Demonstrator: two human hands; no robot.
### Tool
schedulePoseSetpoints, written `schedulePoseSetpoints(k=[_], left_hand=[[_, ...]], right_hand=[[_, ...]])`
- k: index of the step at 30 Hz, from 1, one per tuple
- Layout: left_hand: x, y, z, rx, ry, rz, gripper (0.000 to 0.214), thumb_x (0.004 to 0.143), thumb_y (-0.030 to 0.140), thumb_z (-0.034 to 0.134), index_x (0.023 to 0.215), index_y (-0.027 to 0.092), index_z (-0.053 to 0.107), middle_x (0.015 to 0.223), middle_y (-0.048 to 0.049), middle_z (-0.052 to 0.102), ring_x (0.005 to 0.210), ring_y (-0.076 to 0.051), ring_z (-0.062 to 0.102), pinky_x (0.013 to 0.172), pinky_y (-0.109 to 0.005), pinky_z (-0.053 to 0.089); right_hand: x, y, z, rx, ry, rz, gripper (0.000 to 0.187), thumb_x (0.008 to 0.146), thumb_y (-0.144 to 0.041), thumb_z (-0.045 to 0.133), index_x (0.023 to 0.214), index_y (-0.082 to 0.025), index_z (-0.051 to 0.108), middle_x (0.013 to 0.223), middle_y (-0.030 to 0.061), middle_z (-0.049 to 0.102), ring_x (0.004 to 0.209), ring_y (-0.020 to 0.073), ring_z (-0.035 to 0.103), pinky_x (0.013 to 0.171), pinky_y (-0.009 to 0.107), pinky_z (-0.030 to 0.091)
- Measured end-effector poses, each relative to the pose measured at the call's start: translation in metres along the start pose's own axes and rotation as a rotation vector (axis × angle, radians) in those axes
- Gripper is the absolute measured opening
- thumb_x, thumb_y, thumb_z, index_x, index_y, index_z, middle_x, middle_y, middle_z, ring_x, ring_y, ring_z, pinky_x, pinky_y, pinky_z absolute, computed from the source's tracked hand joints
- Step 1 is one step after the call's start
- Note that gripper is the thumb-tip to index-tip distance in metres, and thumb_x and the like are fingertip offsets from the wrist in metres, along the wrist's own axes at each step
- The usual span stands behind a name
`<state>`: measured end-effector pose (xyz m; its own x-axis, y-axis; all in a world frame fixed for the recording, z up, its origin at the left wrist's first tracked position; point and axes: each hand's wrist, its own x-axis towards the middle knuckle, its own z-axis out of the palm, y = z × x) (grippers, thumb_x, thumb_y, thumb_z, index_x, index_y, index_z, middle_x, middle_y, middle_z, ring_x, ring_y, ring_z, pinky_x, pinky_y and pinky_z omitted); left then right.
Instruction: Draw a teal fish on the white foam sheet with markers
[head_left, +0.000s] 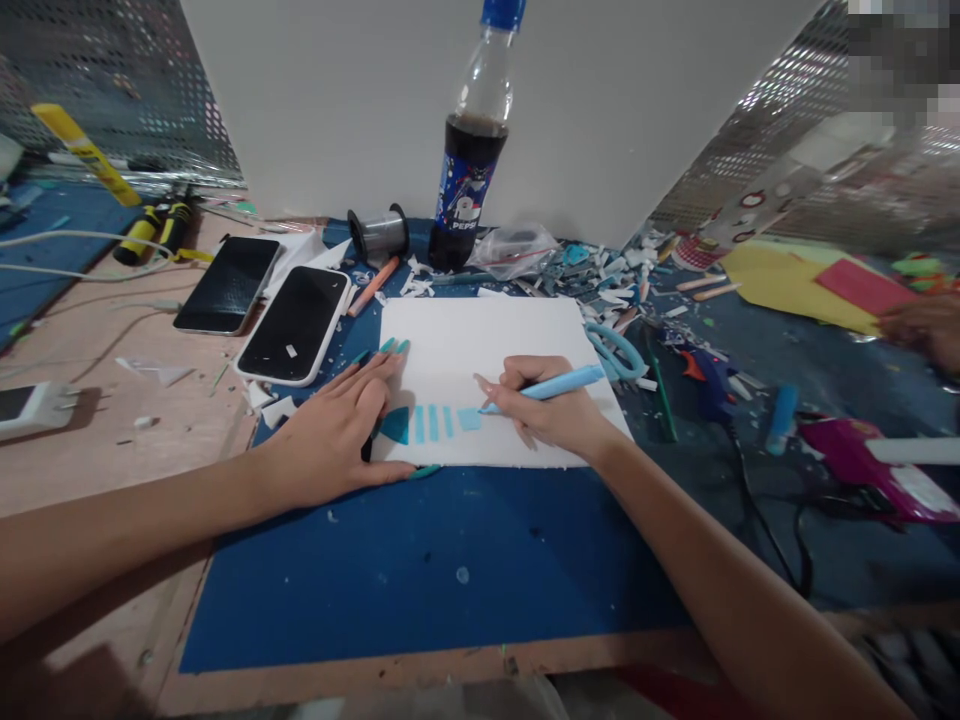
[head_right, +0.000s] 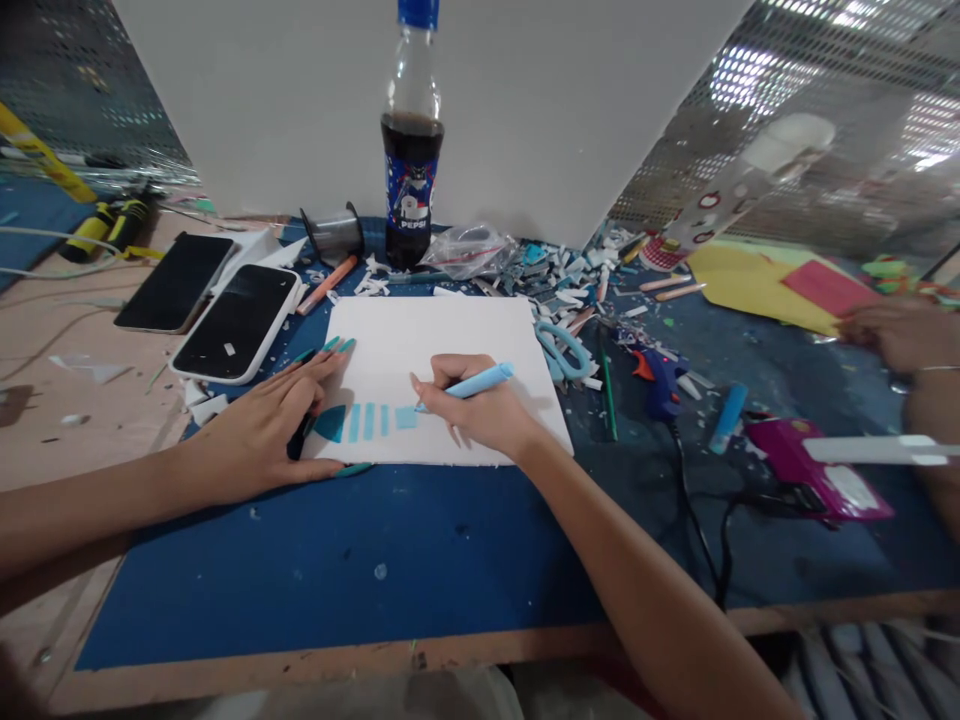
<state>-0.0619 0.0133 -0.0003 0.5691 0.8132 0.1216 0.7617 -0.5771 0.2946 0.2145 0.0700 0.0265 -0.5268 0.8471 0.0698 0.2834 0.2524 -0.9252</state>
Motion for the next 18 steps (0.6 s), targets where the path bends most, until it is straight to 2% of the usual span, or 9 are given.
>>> schedulePoseSetpoints(k=[2,5,10,15,18], left_hand=[[-0.0001,0.0003,-0.0004,-0.007,-0.002,-0.005,0.055,0.089,0.077,0.053,0.093,0.022,0.045,0.162,-0.0249,0.032,0.154,-0.036,0.025,0.123,-0.054,0.037],[0.0000,0.0002,-0.0006,-0.013,-0.004,-0.010,0.056,0.090,0.076,0.052,0.094,0.021,0.047,0.163,-0.0242,0.032,0.154,-0.036,0.025,0.123,-0.056,0.036],[-0.0001,-0.0003,0.0000,-0.005,-0.001,0.000,0.058,0.090,0.079,0.049,0.093,0.022,0.048,0.162,-0.0253,0.033,0.154,-0.037,0.026,0.121,-0.057,0.038],[-0.0006,-0.0002,0.0014,0.002,0.015,0.002,0.057,0.090,0.079,0.049,0.091,0.022,0.044,0.161,-0.0264,0.034,0.153,-0.037,0.027,0.121,-0.056,0.039],[-0.0004,0.0003,0.0013,0.001,0.028,0.004,0.057,0.090,0.079,0.050,0.091,0.022,0.044,0.161,-0.0271,0.035,0.152,-0.038,0.030,0.121,-0.056,0.039]], right_hand=[[0.0010,-0.0001,0.0012,-0.026,-0.002,0.002,0.049,0.090,-0.036,0.067,0.056,-0.023,0.034,0.041,-0.0090,0.036,0.041,0.0091,0.047,0.066,0.033,0.054],[0.0020,0.0001,0.0010,-0.092,-0.006,-0.006,0.051,0.088,-0.036,0.067,0.055,-0.023,0.032,0.046,-0.0068,0.038,0.046,0.0094,0.045,0.061,0.032,0.050],[0.0017,0.0010,-0.0008,-0.043,-0.134,-0.017,0.050,0.087,-0.032,0.065,0.055,-0.022,0.028,0.046,-0.0087,0.030,0.041,0.0067,0.036,0.055,0.029,0.047],[0.0010,0.0002,-0.0005,-0.073,-0.017,-0.032,0.046,0.088,-0.031,0.063,0.055,-0.022,0.033,0.050,-0.0053,0.042,0.047,0.0081,0.045,0.053,0.027,0.044],[0.0008,0.0002,-0.0006,-0.060,-0.062,-0.043,0.047,0.088,-0.030,0.064,0.055,-0.022,0.031,0.050,-0.0075,0.035,0.042,0.0065,0.040,0.054,0.028,0.046]])
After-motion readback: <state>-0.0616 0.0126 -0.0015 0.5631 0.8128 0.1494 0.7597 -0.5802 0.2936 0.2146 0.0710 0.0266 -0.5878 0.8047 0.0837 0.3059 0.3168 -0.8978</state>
